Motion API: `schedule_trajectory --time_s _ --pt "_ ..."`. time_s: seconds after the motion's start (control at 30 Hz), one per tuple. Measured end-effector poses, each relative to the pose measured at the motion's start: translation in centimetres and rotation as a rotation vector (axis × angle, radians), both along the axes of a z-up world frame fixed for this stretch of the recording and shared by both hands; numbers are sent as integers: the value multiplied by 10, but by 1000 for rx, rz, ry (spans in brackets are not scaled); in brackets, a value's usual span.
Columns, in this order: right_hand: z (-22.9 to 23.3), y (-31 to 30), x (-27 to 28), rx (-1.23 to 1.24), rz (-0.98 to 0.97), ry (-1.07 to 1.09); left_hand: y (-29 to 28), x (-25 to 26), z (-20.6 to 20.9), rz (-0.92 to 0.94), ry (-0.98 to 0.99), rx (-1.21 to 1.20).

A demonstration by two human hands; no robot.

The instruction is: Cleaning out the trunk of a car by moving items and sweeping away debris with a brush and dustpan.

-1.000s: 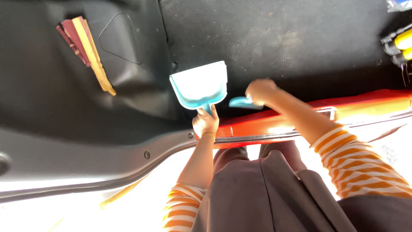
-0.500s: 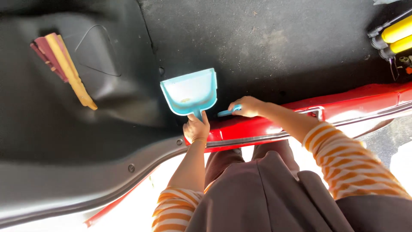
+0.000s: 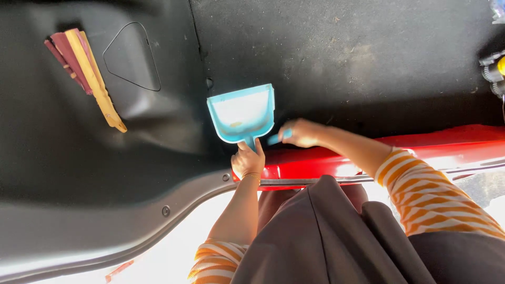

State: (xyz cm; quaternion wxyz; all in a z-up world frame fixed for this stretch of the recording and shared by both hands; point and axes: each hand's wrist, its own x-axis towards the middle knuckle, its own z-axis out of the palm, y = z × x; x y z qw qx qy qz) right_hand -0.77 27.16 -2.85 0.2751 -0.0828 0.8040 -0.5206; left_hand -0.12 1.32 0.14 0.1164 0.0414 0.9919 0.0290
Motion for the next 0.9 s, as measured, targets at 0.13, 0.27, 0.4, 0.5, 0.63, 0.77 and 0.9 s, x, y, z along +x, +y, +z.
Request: schedule_trajectory --time_s 0.13,0.27,0.4,0.5,0.63,0.77,0.9 --pt "2 44 -44 209 -473 -178 0 1 7 -1 -50 2" --pt "4 3 -16 109 -362 -143 -4 4 -4 -11 38 40" --pt "-20 -30 17 -25 -150 -105 -1 2 7 -11 31 42" --pt "-16 9 -16 54 -336 -72 0 3 6 8 -2 48" --pt "-9 31 -30 135 -681 154 -1 2 9 10 -7 77" --pt "15 -59 24 -38 -348 -308 -3 5 0 2 14 80" --pt "-28 -49 3 -46 -25 -102 -2 3 3 -5 21 82"
